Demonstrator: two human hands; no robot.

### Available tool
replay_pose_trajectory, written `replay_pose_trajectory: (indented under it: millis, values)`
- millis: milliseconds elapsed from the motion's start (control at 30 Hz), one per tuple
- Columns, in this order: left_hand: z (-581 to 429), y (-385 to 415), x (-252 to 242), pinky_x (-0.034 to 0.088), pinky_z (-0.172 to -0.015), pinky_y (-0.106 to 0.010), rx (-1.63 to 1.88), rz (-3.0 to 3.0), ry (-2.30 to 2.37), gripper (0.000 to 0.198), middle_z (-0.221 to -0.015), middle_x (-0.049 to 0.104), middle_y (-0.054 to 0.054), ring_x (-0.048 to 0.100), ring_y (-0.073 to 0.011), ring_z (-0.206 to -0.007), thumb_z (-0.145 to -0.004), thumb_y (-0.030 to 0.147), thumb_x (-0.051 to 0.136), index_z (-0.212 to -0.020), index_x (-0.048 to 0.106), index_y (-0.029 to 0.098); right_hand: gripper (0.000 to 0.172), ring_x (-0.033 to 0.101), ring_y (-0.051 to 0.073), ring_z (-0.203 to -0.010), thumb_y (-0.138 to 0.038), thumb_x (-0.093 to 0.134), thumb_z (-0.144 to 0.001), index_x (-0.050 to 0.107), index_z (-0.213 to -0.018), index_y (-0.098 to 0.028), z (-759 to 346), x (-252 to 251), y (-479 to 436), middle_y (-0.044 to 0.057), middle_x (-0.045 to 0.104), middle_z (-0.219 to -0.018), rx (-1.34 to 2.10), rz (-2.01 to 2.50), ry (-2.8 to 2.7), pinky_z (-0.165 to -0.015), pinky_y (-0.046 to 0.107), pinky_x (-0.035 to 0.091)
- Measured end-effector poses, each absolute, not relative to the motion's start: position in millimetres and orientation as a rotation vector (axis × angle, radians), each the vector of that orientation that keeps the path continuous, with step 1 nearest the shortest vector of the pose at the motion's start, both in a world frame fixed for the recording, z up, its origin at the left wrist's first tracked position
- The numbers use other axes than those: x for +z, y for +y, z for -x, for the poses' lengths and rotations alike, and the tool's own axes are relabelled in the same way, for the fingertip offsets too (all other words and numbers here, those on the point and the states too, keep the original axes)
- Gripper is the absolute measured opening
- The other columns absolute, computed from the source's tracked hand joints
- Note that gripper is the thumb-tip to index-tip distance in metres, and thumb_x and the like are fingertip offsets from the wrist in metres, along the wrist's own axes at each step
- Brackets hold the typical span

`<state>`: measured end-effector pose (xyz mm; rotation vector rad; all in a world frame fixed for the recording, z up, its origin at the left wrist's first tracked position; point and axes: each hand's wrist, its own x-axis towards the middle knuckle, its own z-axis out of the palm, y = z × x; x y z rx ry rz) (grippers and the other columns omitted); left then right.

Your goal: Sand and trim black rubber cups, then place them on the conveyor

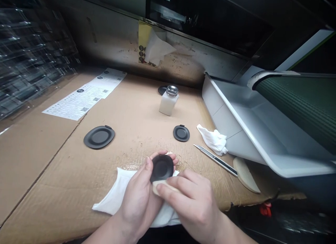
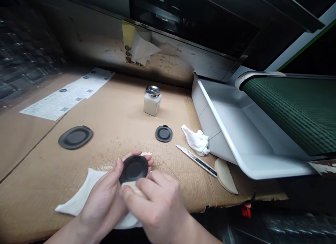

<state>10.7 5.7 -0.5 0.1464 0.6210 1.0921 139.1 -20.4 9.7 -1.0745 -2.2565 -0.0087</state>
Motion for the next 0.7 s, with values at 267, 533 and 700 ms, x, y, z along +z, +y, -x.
replay_pose_trajectory:
  millis: [267, 533, 700]
  values:
    - [-10.5, 6.0, -2.3, 0.031, -0.101, -0.041, 1.119, -0.16, 0.572, 0.029, -0.104, 0.064, -0.012, 0.054, -0.025, -0.107, -0.087, 0.035, 0.042, -0.097, 0.06, 0.014, 0.019, 0.052, 0.012, -0.067, -0.011, 0.054, -0.082, 0.063, -0.097, -0.019, -167.5, 13.5, -15.0, 0.003, 0.063, -0.074, -0.021, 1.169, -2.237, -0.057, 0.024, 0.041]
    - [-12.4, 3.9, -1.6, 0.036, -0.097, -0.039, 1.084, -0.283, 0.516, 0.037, -0.107, 0.062, -0.012, 0.048, -0.0263, -0.112, -0.09, 0.037, 0.035, -0.101, 0.06, 0.012, 0.022, 0.052, 0.011, -0.069, -0.012, 0.053, -0.082, 0.061, -0.099, -0.024, -167.4, 40.6, 0.8, 0.0, 0.063, -0.079, 0.243, 1.111, -2.355, -0.061, 0.024, 0.04]
    - [-12.2, 1.4, 0.6, 0.04, -0.091, -0.033, 1.057, -0.328, 0.558, 0.037, -0.107, 0.062, -0.01, 0.049, -0.0235, -0.111, -0.09, 0.037, 0.034, -0.099, 0.061, 0.014, 0.017, 0.051, 0.011, -0.069, -0.012, 0.051, -0.082, 0.062, -0.09, -0.022, -146.0, 33.9, 0.8, -0.001, 0.062, -0.075, 0.318, 1.133, -2.34, -0.063, 0.023, 0.041]
